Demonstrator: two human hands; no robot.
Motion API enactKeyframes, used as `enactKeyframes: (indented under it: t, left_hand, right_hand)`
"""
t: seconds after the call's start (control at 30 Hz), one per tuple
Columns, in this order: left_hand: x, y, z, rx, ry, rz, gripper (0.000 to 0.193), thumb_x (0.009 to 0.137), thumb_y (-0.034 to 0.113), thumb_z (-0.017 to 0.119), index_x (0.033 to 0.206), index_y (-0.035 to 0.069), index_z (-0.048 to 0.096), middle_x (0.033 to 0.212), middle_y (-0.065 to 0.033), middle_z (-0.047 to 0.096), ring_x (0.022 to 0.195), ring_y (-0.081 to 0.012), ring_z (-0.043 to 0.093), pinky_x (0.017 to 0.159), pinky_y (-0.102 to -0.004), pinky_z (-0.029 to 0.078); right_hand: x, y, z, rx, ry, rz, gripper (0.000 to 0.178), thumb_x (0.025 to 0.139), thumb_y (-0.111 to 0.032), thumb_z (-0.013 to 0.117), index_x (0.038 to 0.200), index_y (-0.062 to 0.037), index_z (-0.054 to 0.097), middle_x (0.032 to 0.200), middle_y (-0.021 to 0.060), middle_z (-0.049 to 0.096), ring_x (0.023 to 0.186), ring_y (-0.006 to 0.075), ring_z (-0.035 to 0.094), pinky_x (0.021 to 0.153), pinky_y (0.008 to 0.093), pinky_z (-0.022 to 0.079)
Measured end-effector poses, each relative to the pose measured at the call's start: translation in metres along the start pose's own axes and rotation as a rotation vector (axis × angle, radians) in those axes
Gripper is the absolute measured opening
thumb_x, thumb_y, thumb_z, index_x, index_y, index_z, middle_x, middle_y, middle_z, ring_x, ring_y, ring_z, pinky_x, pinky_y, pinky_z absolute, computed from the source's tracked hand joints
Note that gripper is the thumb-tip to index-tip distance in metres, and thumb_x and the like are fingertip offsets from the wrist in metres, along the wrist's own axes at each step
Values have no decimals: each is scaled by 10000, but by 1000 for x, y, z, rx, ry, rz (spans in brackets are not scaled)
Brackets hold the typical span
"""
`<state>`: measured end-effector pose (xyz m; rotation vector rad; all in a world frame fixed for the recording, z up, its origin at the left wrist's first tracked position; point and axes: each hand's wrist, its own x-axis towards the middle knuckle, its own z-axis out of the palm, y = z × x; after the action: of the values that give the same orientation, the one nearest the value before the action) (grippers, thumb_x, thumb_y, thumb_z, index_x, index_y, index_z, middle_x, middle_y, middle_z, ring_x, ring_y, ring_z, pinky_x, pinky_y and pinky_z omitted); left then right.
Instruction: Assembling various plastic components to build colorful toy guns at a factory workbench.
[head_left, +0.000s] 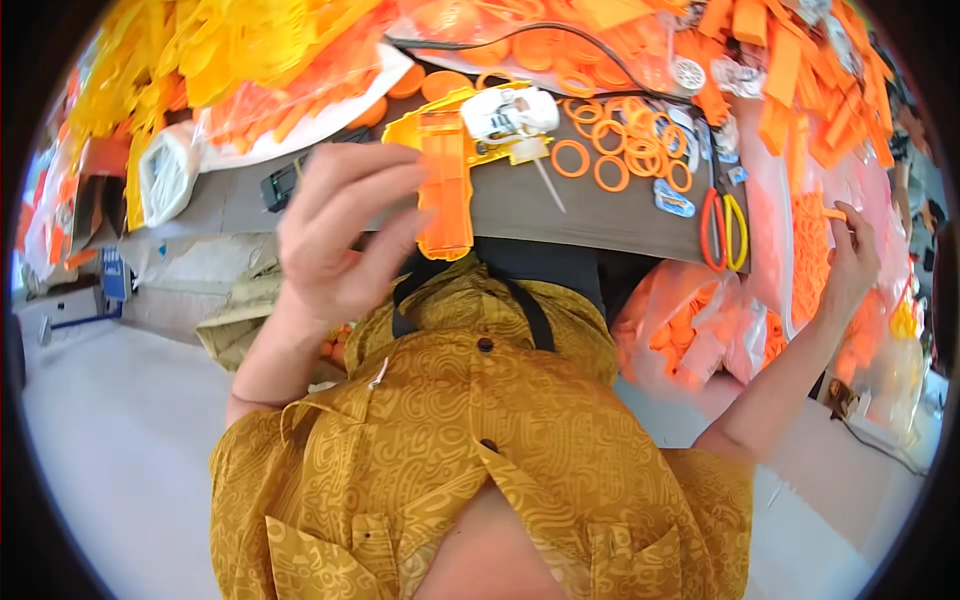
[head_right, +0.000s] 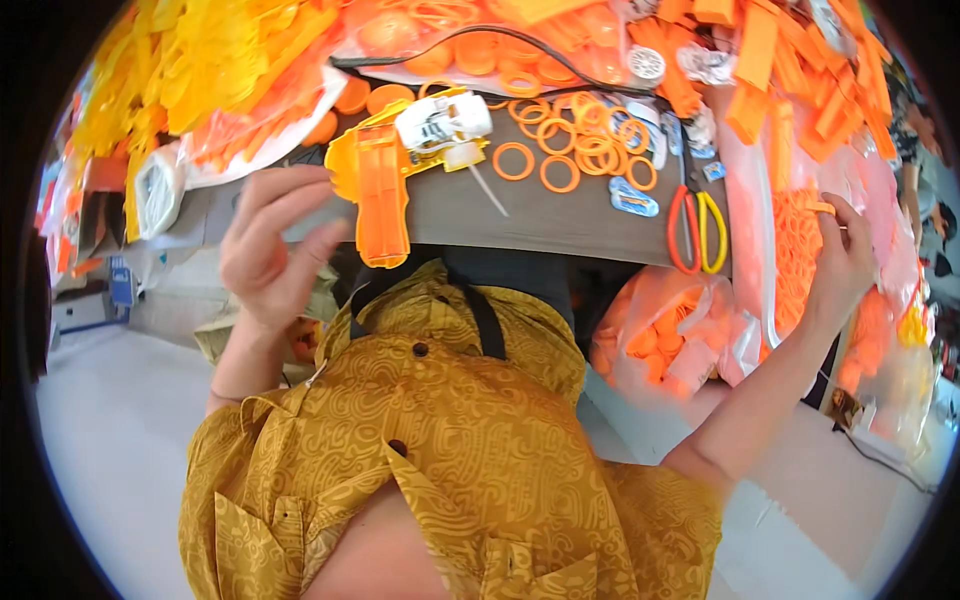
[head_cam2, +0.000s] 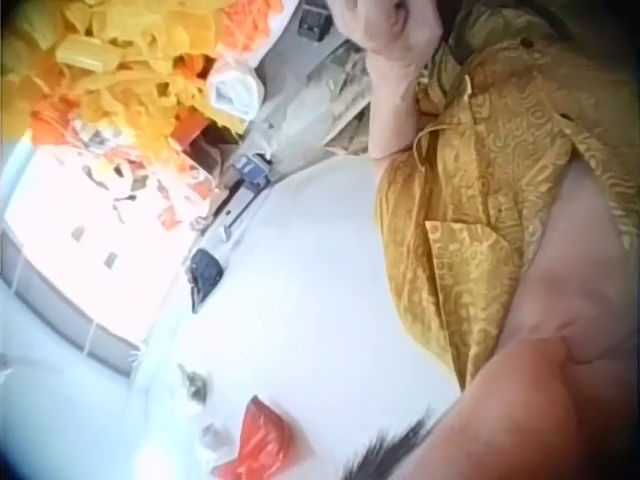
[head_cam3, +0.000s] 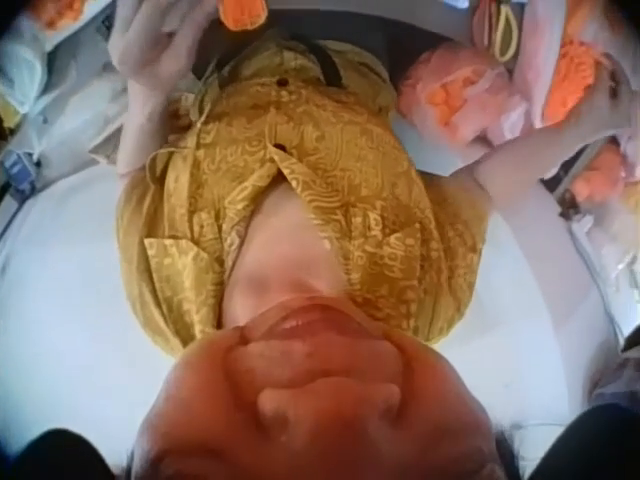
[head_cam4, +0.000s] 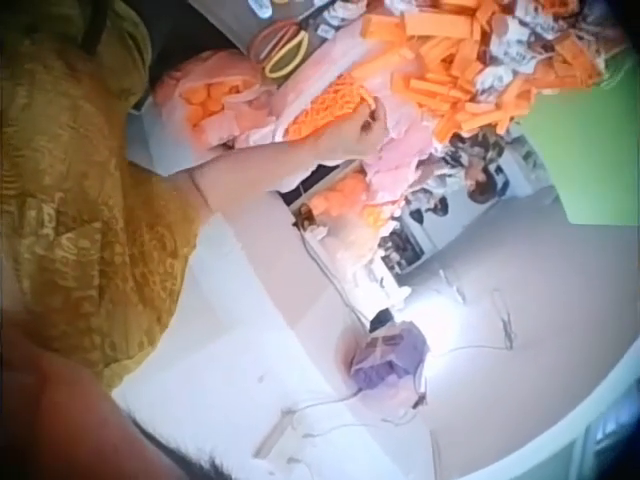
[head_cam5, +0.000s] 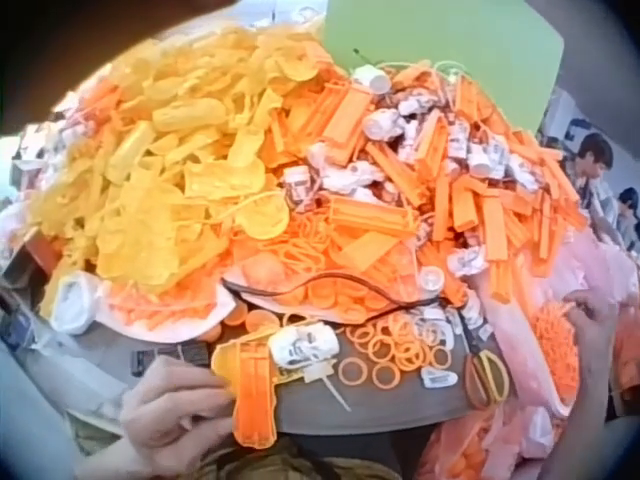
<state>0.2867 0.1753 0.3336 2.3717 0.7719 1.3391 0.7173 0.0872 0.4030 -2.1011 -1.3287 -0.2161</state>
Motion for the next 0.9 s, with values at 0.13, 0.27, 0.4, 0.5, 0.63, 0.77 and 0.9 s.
enactKeyframes:
  t: [0.13, 0.27, 0.4, 0.5, 0.63, 0.77, 0.9]
  left_hand:
    - [-8, 24, 25, -304, -132, -263, 438, 607, 91, 743, 998, 4, 565, 837, -90, 568, 705, -154, 535, 582, -241, 427]
    - [-6, 26, 42, -597, -130, -511, 346, 670, 82, 713, 964, -11, 557, 746, -50, 565, 595, -78, 486, 512, -217, 407]
    - [-8, 18, 36, -661, -104, -685, 178, 750, 68, 646, 880, -31, 574, 646, -19, 562, 538, -40, 467, 477, -188, 399]
    - [-6, 17, 27, -781, -68, -777, 123, 775, 56, 615, 855, -33, 586, 660, -18, 575, 578, -32, 484, 501, -168, 396]
    - [-7, -3, 17, -731, -150, -488, 105, 730, 30, 635, 832, 9, 618, 709, -40, 594, 636, -100, 530, 553, -218, 424]
    - [-4, -14, 9, -396, -229, -84, 186, 651, 100, 684, 821, 43, 635, 823, -57, 593, 788, -226, 543, 676, -314, 444]
    - [-7, -34, 17, 36, -78, 48, 383, 637, 201, 696, 971, 46, 591, 1030, -98, 548, 952, -290, 503, 794, -371, 421]
  right_hand:
    - [-75, -119, 62, 794, -441, 109, 164, 764, 10, 524, 909, -3, 599, 735, 24, 573, 544, 30, 460, 452, 157, 339]
    - [-112, -175, 117, 1284, -816, 417, 55, 757, -1, 537, 803, 5, 566, 592, -7, 517, 408, 17, 373, 356, 165, 260]
    - [-123, -189, 131, 1395, -858, 395, 49, 782, -29, 543, 817, 3, 554, 582, -4, 511, 413, 17, 380, 358, 167, 271]
    - [-122, -194, 127, 1352, -886, 286, 94, 789, -46, 544, 859, 17, 541, 620, 27, 523, 414, 42, 397, 358, 177, 292]
    - [-118, -183, 119, 1458, -1155, 304, 150, 794, -48, 548, 912, 43, 537, 698, 90, 552, 444, 90, 470, 380, 189, 358]
    - [-122, -178, 124, 1349, -1145, 69, 80, 793, 28, 518, 862, 43, 556, 716, 100, 561, 483, 107, 517, 429, 206, 416]
    - [-114, -180, 133, 1079, -994, -117, 85, 782, 44, 526, 862, 28, 554, 730, 76, 575, 497, 100, 524, 443, 206, 418]
